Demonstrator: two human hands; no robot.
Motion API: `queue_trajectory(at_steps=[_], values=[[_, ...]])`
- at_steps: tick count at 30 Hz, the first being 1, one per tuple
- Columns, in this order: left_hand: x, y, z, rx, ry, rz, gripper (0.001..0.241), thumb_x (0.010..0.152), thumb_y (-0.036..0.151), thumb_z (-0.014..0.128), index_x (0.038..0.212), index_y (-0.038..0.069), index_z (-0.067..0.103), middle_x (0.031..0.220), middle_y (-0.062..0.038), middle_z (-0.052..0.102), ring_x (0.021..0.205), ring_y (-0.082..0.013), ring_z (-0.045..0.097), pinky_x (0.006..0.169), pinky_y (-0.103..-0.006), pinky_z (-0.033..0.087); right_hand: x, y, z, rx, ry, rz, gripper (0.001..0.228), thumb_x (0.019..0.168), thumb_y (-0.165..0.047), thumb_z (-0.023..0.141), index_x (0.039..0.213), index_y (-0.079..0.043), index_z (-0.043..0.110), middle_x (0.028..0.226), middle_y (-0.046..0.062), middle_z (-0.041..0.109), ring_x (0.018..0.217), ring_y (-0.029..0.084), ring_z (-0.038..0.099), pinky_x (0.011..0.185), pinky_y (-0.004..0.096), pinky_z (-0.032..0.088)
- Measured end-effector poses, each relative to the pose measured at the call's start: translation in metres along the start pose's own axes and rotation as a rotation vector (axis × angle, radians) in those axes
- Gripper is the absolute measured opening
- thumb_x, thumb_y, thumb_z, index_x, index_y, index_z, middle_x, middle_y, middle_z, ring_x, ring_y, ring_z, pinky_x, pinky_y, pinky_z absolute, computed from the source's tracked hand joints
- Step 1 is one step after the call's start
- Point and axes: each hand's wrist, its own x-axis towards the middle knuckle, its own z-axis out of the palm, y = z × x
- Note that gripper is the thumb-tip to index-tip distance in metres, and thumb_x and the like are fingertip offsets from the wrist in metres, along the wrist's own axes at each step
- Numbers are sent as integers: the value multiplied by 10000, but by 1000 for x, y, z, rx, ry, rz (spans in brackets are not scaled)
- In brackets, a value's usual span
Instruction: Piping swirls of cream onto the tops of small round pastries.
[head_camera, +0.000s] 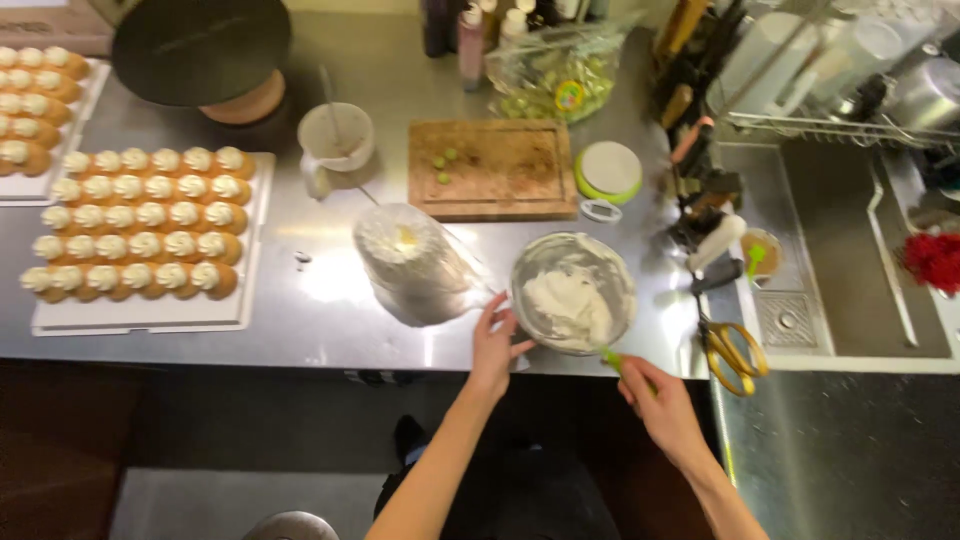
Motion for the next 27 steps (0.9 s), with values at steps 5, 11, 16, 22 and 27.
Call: queue_trajectory(at_steps=[5, 11, 16, 22, 27], values=[[2, 1, -62, -145, 39, 22, 330, 1056, 288, 511, 1297, 64, 543, 1159, -111, 574, 1004, -231, 621, 785, -451, 641, 37, -75, 104, -3, 68, -365, 256, 1021, -215, 577, 1188, -63, 697, 757, -47, 588, 598, 25, 448, 502, 191, 339], [56, 79, -184, -265, 375, 264, 401, 1049, 385, 472, 1221, 26, 519, 1141, -104, 640, 1026, -238, 624, 870, -378, 551, 128, -65, 223, 56, 86, -558, 210, 1062, -208, 587, 1173, -48, 664, 844, 6, 604, 722, 74, 504, 634, 220, 408], [151, 142, -231, -392, 89, -78, 405, 1010, 423, 523, 1275, 121, 576, 1111, -50, 686, 1026, -191, 592, 944, -364, 466, 107, -83, 244, -208, 394, -764, 221, 995, -161, 626, 1190, -65, 666, 1038, 59, 666, 869, 171, 633, 765, 286, 507], [179, 151, -248, -429, -80, -160, 282, 958, 240, 679, 1224, 149, 697, 1050, 17, 645, 1030, -162, 603, 989, -370, 512, 80, -92, 212, -716, 689, -831, 296, 936, -87, 677, 1231, -86, 704, 972, 129, 640, 959, 324, 609, 846, 438, 478], [152, 147, -257, -339, 38, -50, 177, 1053, 322, 544, 1044, 166, 628, 940, 6, 586, 868, -164, 567, 861, -339, 449, 31, -77, 152, -613, 808, -782, 226, 1027, -120, 617, 1245, -62, 633, 1086, 176, 648, 1006, 361, 633, 856, 424, 514]])
